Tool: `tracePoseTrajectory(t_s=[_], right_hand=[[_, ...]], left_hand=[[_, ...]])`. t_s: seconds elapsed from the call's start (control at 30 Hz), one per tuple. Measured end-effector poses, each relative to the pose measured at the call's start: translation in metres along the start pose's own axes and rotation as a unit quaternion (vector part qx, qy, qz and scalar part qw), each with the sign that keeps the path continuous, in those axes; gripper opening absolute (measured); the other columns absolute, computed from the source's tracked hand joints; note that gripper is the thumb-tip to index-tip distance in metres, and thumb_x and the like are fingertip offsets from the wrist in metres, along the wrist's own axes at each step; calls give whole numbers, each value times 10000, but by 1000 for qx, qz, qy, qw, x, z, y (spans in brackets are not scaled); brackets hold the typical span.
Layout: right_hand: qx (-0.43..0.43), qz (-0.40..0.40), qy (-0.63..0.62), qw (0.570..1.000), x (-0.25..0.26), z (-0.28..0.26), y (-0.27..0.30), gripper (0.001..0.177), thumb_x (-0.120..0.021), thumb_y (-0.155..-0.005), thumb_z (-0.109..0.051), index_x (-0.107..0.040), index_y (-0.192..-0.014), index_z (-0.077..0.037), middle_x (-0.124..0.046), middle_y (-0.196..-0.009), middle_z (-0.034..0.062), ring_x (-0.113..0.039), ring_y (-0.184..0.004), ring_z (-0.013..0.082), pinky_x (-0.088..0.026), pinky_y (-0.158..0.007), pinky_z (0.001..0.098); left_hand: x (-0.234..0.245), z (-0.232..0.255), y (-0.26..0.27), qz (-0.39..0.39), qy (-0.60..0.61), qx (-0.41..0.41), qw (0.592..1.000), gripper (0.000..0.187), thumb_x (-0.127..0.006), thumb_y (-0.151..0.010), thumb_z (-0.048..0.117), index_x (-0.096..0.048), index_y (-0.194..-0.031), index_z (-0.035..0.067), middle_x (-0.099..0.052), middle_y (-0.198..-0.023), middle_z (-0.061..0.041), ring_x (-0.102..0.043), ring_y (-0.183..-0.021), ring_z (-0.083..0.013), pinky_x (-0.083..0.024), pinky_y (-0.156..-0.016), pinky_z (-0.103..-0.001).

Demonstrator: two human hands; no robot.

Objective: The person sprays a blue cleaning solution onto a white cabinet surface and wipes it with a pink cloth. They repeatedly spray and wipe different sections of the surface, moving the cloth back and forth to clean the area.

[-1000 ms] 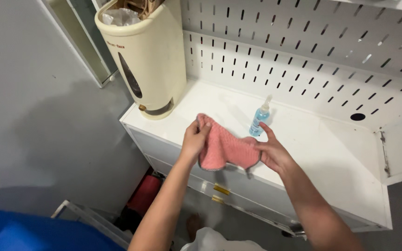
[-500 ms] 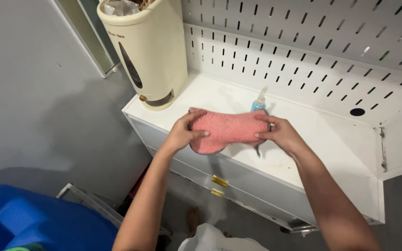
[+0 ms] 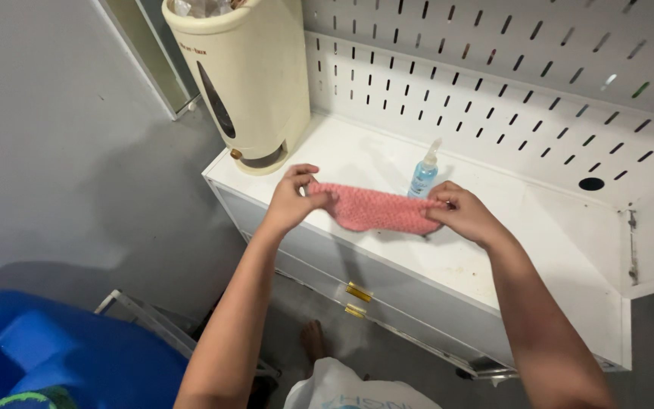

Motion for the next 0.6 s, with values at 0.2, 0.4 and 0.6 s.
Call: tracePoseTrajectory(t_s=[0.2,0.4,0.6], right_hand=[[-111,29,-436,893,-50,35,-22,260,-604,-957,-85,-566,-1205,-18,-594,-1127,81,-611,-1015,186,-529,-858,370],[-232,31,-533,813,-100,-13,-32,404,-505,-988,-212,-556,-1348,-36,-663,-1285,134,-671,-1145,222,-561,-983,400],[-153,-45,-617,771,-134,-4,-63,467,-544,-1130,-178,-448,-1492,101,-558,-1340,206,-605,-1170,305,-530,-956,437]], left_hand=[[-30,-48,-7,39,217,233,947,235,-785,-809,186,-712,-924,-5,-631,-678,-20,-569,-604,-156,-457,-555,-337],[-69,-54,-13,123,-33,103,987,336,-758,-888,299,-654,-965,-11,-655,-731,-176,-648,-675,-270,-530,-616,-381],[-106,-33,10,-90,-81,-86,989,505,-734,-818,292,-664,-1207,-22,-702,-1196,-237,-679,-1107,-410,-535,-901,-463]])
Point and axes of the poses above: each hand's wrist, its own y-axis away from the middle knuckle, its own x-axis out of the back of the hand, z = x × y, the point moved 3 cm from there along -y, towards the middle knuckle
